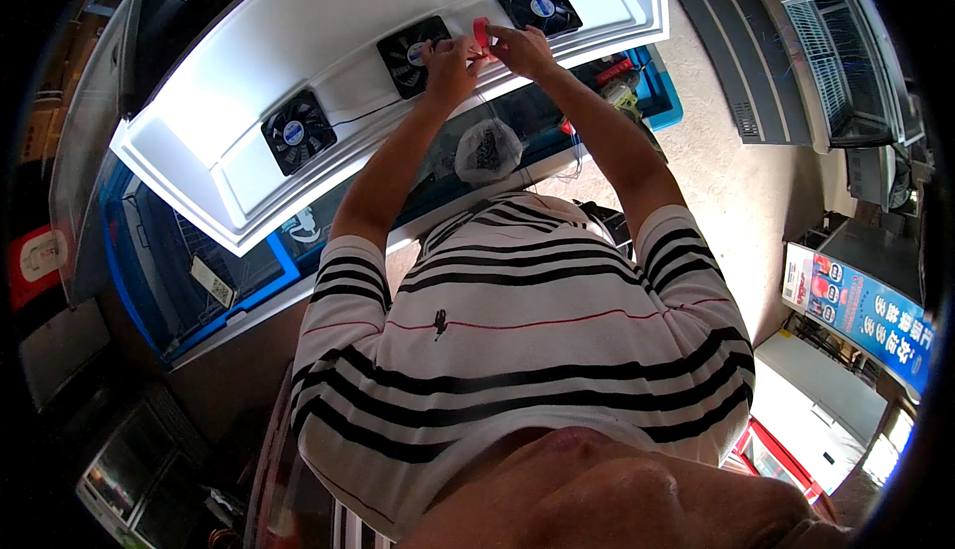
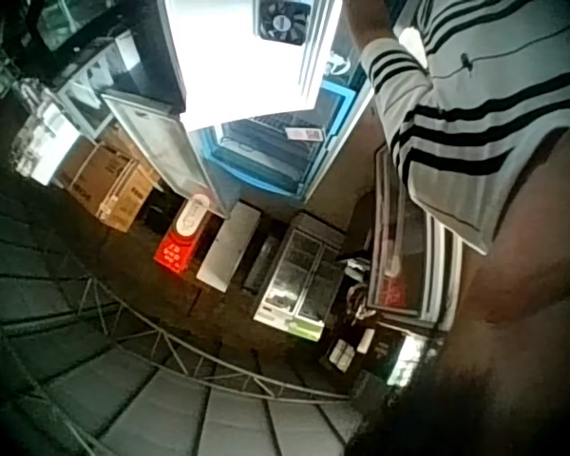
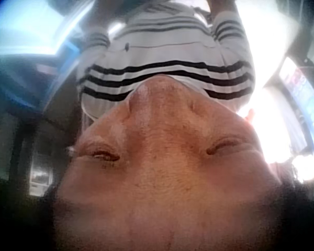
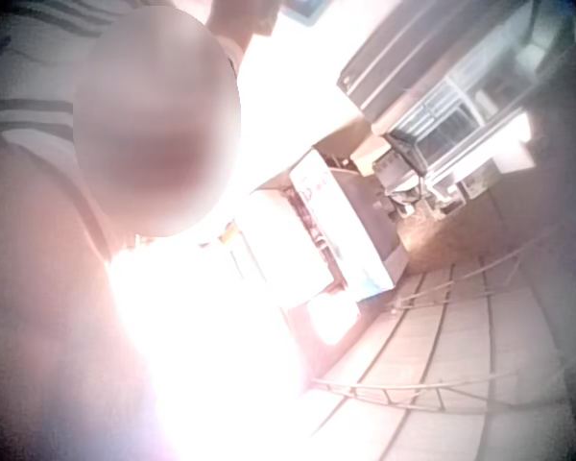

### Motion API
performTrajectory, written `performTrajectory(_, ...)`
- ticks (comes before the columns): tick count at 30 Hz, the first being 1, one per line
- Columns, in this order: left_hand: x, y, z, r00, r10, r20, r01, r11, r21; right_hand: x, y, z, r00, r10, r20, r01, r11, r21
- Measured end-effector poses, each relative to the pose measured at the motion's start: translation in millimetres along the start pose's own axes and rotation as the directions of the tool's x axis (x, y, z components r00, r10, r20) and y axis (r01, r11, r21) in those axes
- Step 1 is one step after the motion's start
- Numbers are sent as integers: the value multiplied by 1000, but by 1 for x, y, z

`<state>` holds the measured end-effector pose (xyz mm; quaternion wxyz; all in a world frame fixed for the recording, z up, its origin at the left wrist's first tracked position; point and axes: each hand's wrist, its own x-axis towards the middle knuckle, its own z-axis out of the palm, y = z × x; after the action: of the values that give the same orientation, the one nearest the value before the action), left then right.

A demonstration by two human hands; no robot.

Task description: The person connects wires to three small black fans mounted on a white surface. They use red electrical tape to secure the wire connections and then attach a small black metal bracket to the wiring assembly.

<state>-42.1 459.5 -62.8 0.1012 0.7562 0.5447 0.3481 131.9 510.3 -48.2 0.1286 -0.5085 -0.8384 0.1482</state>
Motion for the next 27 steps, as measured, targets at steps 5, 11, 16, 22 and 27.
performTrajectory(5, 2, 6, -6, 992, 76, -101, -70, 996, 58, 7, 0, -2, 995, 40, 91, -38, 999, -20)
performTrajectory(11, 0, 8, -8, 983, 129, -134, -110, 985, 136, 9, -2, -6, 996, 54, 66, -54, 998, -11)
performTrajectory(16, 0, 15, -13, 960, 231, -159, -188, 951, 246, 7, 0, -7, 994, 55, 90, -57, 998, 22)
performTrajectory(22, 4, 13, -8, 928, 321, -188, -236, 899, 369, 0, -9, -22, 995, 9, 95, -5, 999, -44)
performTrajectory(27, 5, 17, -10, 947, 303, -106, -235, 879, 414, -23, -31, -46, 988, 78, 136, -73, 996, -45)
